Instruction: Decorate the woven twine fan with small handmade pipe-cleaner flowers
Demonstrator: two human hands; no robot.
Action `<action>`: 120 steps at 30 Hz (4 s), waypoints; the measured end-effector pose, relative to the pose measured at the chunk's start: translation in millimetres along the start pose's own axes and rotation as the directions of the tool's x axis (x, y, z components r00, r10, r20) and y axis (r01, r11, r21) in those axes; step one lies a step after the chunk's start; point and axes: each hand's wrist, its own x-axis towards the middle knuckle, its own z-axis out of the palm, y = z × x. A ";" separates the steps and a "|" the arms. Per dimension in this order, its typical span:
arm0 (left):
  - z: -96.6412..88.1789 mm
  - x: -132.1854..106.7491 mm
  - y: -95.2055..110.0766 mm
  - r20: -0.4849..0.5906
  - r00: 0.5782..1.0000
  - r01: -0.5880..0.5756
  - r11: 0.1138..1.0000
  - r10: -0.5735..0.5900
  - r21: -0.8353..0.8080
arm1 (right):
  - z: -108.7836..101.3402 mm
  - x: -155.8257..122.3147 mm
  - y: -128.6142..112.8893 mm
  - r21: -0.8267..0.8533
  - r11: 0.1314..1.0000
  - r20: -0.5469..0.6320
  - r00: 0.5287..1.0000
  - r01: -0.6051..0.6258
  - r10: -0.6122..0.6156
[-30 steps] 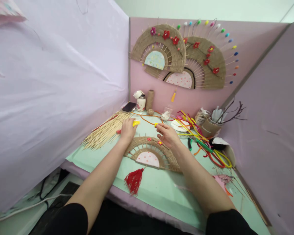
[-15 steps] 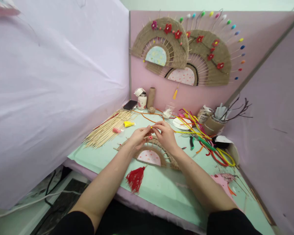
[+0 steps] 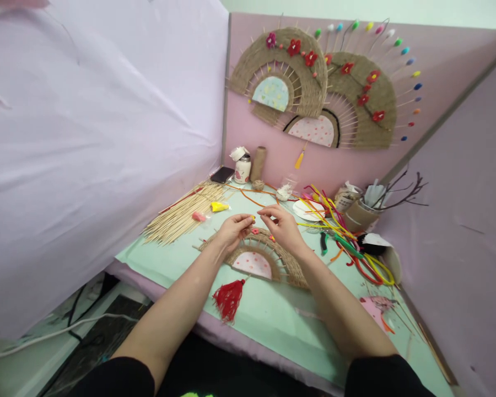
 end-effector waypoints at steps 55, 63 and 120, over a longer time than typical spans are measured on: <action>-1.7 0.3 3.2 -0.052 0.998 0.013 0.973 -0.026 -0.231 | 3.7 -2.6 -1.2 -0.069 0.995 -0.032 0.996 0.076 -0.079; -1.3 -1.5 6.0 -0.076 0.997 0.007 0.969 -0.026 -0.248 | 5.8 -3.1 1.6 -0.083 0.993 -0.022 0.996 0.085 -0.087; -2.2 -11.2 19.0 0.198 0.979 0.154 0.818 -0.051 -0.554 | 37.7 -21.8 -7.0 -0.496 0.812 0.346 0.928 0.307 -0.140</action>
